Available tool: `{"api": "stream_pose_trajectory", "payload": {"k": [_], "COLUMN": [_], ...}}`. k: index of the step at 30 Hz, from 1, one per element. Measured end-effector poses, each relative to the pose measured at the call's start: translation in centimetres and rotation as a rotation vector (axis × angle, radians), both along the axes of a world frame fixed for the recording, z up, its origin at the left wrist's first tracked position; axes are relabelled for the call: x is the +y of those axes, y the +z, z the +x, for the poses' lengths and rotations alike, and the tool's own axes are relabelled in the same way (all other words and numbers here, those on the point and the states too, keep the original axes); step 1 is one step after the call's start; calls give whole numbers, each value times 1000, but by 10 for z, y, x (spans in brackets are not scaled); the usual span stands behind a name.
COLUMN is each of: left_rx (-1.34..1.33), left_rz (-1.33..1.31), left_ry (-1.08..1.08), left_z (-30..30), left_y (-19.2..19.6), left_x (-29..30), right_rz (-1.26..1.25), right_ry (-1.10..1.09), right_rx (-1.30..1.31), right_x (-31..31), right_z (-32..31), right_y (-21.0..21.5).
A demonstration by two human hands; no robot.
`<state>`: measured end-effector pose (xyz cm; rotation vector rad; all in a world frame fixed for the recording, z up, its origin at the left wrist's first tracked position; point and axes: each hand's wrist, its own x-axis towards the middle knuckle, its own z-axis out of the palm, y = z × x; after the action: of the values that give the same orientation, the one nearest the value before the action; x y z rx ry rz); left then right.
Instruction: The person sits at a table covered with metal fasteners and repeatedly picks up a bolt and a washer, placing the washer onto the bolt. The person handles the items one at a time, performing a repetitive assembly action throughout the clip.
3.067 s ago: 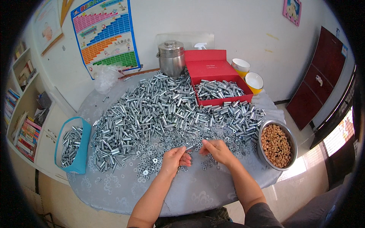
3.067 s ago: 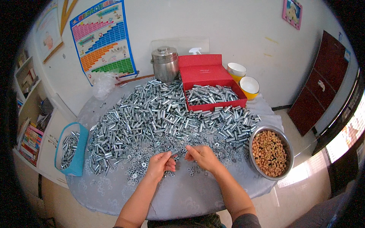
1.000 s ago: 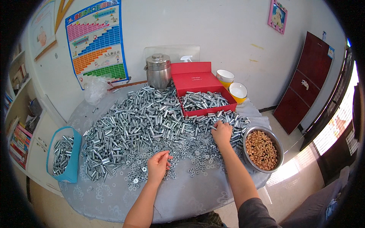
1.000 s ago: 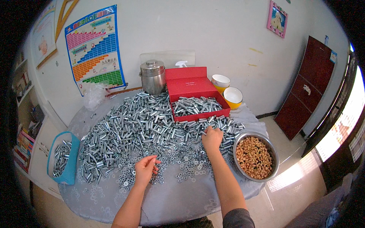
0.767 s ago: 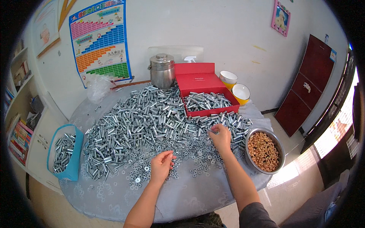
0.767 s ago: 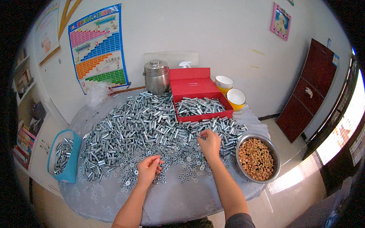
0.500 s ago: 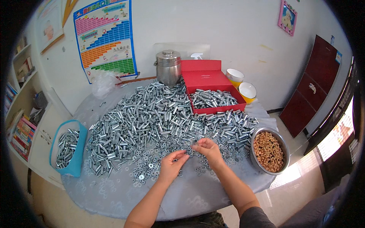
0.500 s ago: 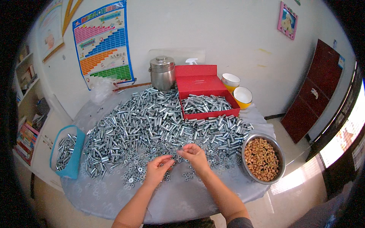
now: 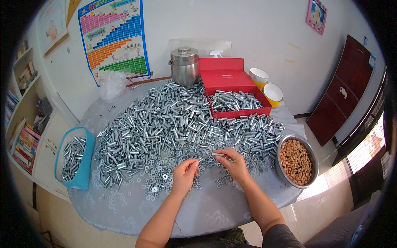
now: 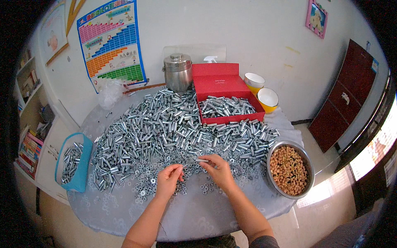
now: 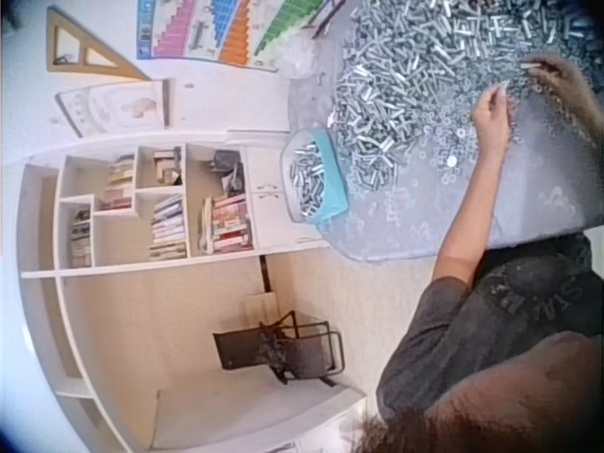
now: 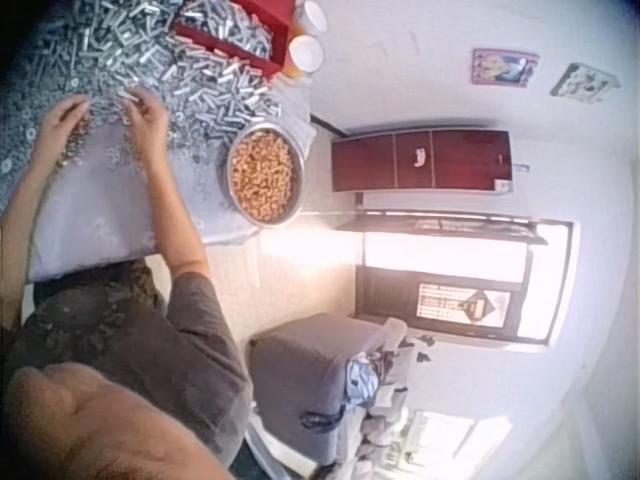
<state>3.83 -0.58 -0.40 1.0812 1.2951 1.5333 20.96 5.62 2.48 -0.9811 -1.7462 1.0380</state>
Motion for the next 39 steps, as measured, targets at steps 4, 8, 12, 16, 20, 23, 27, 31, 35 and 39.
{"api": "stream_pose_trajectory", "payload": {"k": [4, 8, 12, 16, 20, 23, 27, 31, 35, 39], "left_rx": [54, 84, -119, -141, -196, -260, -258, -259, -258, -235], "left_rz": [-15, -31, -74, -98, -134, -140, -137, -154, -154, -180], "left_ry": [-50, -123, -198, -231, -192, -132, -138, -146, -154, -148], "left_z": [2, 0, 5, 11, 6, 2, 2, 2, 1, 3], "left_y": [-1, 3, 0, 3, 5, 4, 5, 5, 4, 7], "left_x": [0, -2, -1, -2, -2, 0, 0, 0, 0, -1], "right_rz": [159, 293, 317, 283, 122, 100, 94, 308, 274, 175], "right_ry": [93, 160, 194, 157, 25, -183, -200, -107, -67, -83], "right_rx": [-70, -215, -194, -197, -22, -3, -346, -565, -564, -514], "right_x": [4, 1, -3, -6, -2, 15, 25, 20, 22, 20], "right_z": [3, 2, -3, -5, 1, 24, 44, 39, 37, 35], "right_y": [-3, 0, -5, -8, 6, 6, -6, -4, -14, -14]}}
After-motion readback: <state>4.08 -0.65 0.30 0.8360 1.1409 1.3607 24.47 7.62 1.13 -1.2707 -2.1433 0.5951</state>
